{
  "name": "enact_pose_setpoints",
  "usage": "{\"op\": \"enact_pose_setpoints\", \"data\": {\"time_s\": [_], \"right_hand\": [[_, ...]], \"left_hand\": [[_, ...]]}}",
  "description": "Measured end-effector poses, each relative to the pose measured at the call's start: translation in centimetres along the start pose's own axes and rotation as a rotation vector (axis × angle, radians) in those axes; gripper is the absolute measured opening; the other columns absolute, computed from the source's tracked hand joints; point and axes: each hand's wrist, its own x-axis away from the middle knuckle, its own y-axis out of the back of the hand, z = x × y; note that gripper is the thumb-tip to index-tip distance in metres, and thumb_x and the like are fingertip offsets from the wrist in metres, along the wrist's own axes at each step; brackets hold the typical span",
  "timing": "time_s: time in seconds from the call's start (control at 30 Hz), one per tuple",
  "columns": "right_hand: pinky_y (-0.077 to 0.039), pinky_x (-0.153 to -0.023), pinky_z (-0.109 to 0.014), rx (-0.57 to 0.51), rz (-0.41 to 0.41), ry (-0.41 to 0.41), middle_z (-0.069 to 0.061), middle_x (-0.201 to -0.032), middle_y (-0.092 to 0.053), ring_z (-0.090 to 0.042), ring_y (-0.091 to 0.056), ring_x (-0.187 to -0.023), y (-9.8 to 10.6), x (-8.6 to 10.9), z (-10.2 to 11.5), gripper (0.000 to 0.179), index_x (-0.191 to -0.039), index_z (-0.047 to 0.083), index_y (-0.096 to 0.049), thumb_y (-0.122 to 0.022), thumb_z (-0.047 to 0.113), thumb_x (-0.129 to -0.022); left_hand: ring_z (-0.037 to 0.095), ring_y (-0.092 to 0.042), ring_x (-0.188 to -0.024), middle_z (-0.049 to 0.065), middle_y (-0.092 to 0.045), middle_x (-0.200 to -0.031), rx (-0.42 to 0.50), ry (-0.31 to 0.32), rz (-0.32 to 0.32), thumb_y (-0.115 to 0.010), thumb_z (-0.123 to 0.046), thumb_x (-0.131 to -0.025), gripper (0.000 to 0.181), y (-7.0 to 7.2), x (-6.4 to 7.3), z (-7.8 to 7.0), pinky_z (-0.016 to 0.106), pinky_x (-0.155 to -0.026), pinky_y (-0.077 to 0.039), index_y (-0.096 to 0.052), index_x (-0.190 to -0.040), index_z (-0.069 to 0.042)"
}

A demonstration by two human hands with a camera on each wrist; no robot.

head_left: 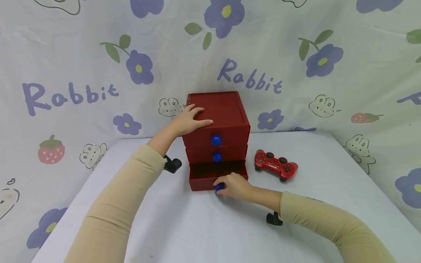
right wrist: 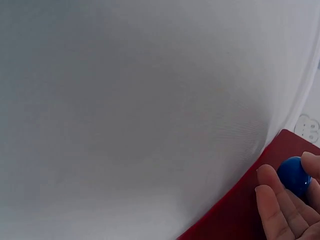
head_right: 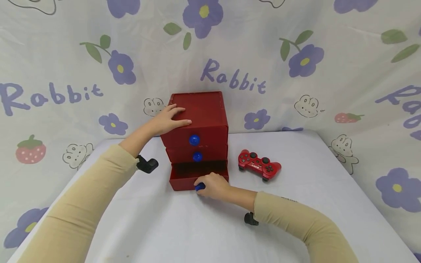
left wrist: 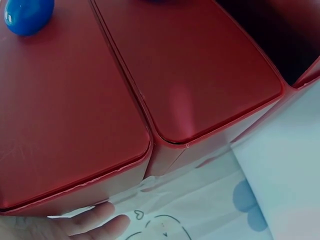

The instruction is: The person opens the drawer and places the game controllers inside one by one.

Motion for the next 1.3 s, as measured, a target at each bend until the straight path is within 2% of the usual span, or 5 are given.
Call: {"op": "enact_pose_setpoints", "data": {"time_s": [0.33,0.9,1.3], "right_hand": [[-0.043,-0.05,-0.014,0.014,0.025,-0.001,-0.001,-0.081,-0.069,0.0,-0.05,-0.053,-0.2,0.5,0.3,0.027,-0.105,0.009,-0.068,-0.071,0.018,-0.08],[-0.045,-0.058,-0.011,0.015,0.087,0.018,-0.002,-0.089,-0.07,-0.001,-0.055,-0.065,-0.3,1.8,1.0,0.028,-0.108,0.009,-0.067,-0.07,0.015,-0.081],[-0.042,-0.052,-0.013,-0.007,0.12,0.004,0.005,-0.071,-0.064,0.0,-0.044,-0.056,-0.6,3.1,1.8,0.026,-0.108,0.01,-0.066,-0.068,0.013,-0.082]], "left_hand": [[0.036,-0.015,-0.137,0.009,-0.008,-0.153,-0.007,0.001,-0.002,-0.049,-0.06,-0.083,0.075,-0.1,-0.2,0.2,0.056,-0.105,-0.023,-0.029,-0.143,-0.02],[0.036,-0.014,-0.138,0.009,-0.008,-0.153,0.0,0.0,0.002,-0.049,-0.059,-0.084,0.075,-0.1,-0.2,0.2,0.055,-0.106,-0.022,-0.029,-0.143,-0.019],[0.036,-0.013,-0.138,0.01,-0.007,-0.153,0.009,-0.007,0.007,-0.049,-0.058,-0.084,0.074,0.1,0.1,0.2,0.056,-0.106,-0.021,-0.029,-0.144,-0.018]]}}
